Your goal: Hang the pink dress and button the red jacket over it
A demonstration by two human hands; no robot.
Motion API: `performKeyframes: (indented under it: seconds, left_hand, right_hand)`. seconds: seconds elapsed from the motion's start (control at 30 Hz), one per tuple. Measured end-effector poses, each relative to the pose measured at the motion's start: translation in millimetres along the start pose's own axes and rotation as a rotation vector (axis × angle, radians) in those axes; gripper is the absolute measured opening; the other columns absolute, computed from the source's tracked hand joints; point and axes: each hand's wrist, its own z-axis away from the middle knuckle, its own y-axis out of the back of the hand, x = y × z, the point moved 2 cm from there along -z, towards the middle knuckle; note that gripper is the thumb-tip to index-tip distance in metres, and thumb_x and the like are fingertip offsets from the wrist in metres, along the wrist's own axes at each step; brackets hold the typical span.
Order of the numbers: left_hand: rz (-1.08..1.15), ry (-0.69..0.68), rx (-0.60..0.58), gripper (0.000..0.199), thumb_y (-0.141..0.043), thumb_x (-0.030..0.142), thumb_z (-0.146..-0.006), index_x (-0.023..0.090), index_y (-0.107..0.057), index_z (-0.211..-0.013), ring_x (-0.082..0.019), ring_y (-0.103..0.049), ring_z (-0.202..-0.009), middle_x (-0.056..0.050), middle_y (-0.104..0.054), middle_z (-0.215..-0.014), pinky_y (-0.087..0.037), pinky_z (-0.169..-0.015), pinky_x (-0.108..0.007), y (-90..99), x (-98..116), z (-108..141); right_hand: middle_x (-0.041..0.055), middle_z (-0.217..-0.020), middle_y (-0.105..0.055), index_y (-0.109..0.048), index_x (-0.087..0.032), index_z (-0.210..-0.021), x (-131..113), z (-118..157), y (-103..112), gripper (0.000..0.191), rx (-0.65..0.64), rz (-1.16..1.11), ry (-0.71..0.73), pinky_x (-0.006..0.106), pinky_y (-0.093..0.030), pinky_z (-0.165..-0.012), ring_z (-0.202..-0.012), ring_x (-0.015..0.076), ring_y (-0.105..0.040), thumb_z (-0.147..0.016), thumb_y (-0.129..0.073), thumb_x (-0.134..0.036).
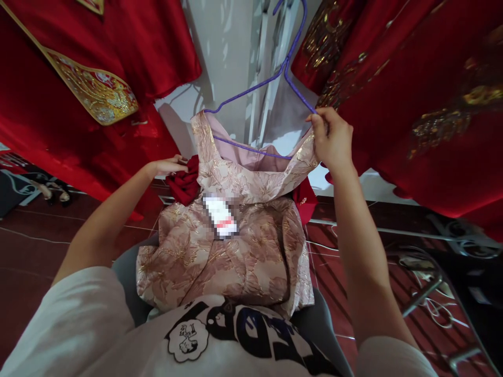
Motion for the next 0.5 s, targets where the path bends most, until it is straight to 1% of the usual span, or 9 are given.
performKeyframes:
  seconds: [0.07, 0.1, 0.17, 0.2, 0.27, 0.33, 0.43, 0.5]
  left_hand:
    - [0.032, 0.027, -0.044, 0.062, -0.092, 0.046, -0.062, 0.024, -0.065, -0.112, -0.022, -0.067, -0.083, -0.003, -0.067, -0.087, -0.052, -0.064, -0.029, 2.4, -4, 0]
    - [0.045, 0.031, -0.054, 0.061, -0.092, 0.055, -0.061, 0.024, -0.068, -0.108, -0.022, -0.068, -0.083, -0.003, -0.067, -0.083, -0.052, -0.064, -0.030, 4.4, -5, 1]
    - [0.061, 0.012, -0.034, 0.062, -0.088, 0.069, -0.061, 0.025, -0.073, -0.103, -0.023, -0.068, -0.083, -0.004, -0.068, -0.077, -0.054, -0.066, -0.032, 8.5, -6, 3]
    - [0.064, -0.005, -0.016, 0.064, -0.086, 0.072, -0.061, 0.026, -0.075, -0.103, -0.023, -0.068, -0.085, -0.004, -0.069, -0.076, -0.054, -0.068, -0.033, 10.0, -6, 4]
    - [0.053, -0.052, 0.026, 0.068, -0.088, 0.073, -0.059, 0.028, -0.077, -0.108, -0.024, -0.069, -0.091, -0.004, -0.073, -0.079, -0.055, -0.074, -0.034, 10.6, -4, 5]
    - [0.005, -0.115, 0.078, 0.069, -0.089, 0.070, -0.057, 0.026, -0.078, -0.109, -0.026, -0.068, -0.101, -0.004, -0.076, -0.085, -0.055, -0.083, -0.034, 9.0, -1, 6]
    - [-0.087, -0.239, 0.146, 0.053, -0.082, 0.067, -0.066, 0.025, -0.079, -0.098, -0.025, -0.063, -0.112, 0.000, -0.078, -0.091, -0.051, -0.098, -0.031, 7.4, 8, 0]
    - [-0.114, -0.297, 0.156, 0.042, -0.077, 0.062, -0.073, 0.025, -0.077, -0.094, -0.022, -0.061, -0.114, 0.004, -0.077, -0.095, -0.046, -0.105, -0.028, 10.9, 18, -9]
  right_hand:
    - [0.0076, -0.090, -0.071, -0.070, -0.026, -0.104, 0, 0, 0, 0.042, 0.012, 0.020, 0.005, 0.041, -0.049, -0.083, -0.077, 0.0232, -0.061, -0.100, -0.040, -0.055]
    - [0.0070, -0.090, -0.071, -0.071, -0.027, -0.104, 0, 0, 0, 0.041, 0.012, 0.029, 0.005, 0.040, -0.050, -0.083, -0.077, 0.0229, -0.062, -0.100, -0.040, -0.054]
    - [0.0058, -0.091, -0.073, -0.071, -0.029, -0.105, -1, 0, 0, 0.039, 0.009, 0.045, 0.003, 0.040, -0.051, -0.083, -0.078, 0.0226, -0.063, -0.101, -0.041, -0.053]
    - [0.0056, -0.092, -0.074, -0.071, -0.029, -0.105, -2, 1, 1, 0.038, 0.010, 0.050, 0.003, 0.040, -0.052, -0.083, -0.078, 0.0225, -0.064, -0.100, -0.041, -0.052]
    - [0.0057, -0.092, -0.074, -0.072, -0.027, -0.104, -3, 1, 1, 0.039, 0.025, 0.048, 0.008, 0.040, -0.052, -0.082, -0.077, 0.0226, -0.065, -0.100, -0.041, -0.051]
    - [0.0047, -0.090, -0.074, -0.072, -0.029, -0.103, -5, 2, 2, 0.040, 0.021, 0.036, 0.008, 0.041, -0.052, -0.081, -0.077, 0.0227, -0.064, -0.100, -0.041, -0.053]
    - [0.0018, -0.088, -0.075, -0.071, -0.037, -0.101, -4, 1, 3, 0.040, -0.014, 0.017, -0.009, 0.040, -0.051, -0.082, -0.083, 0.0230, -0.064, -0.100, -0.040, -0.062]
    - [0.0025, -0.088, -0.074, -0.070, -0.037, -0.103, -3, 0, 3, 0.042, -0.028, -0.001, -0.013, 0.041, -0.051, -0.082, -0.086, 0.0242, -0.065, -0.100, -0.039, -0.064]
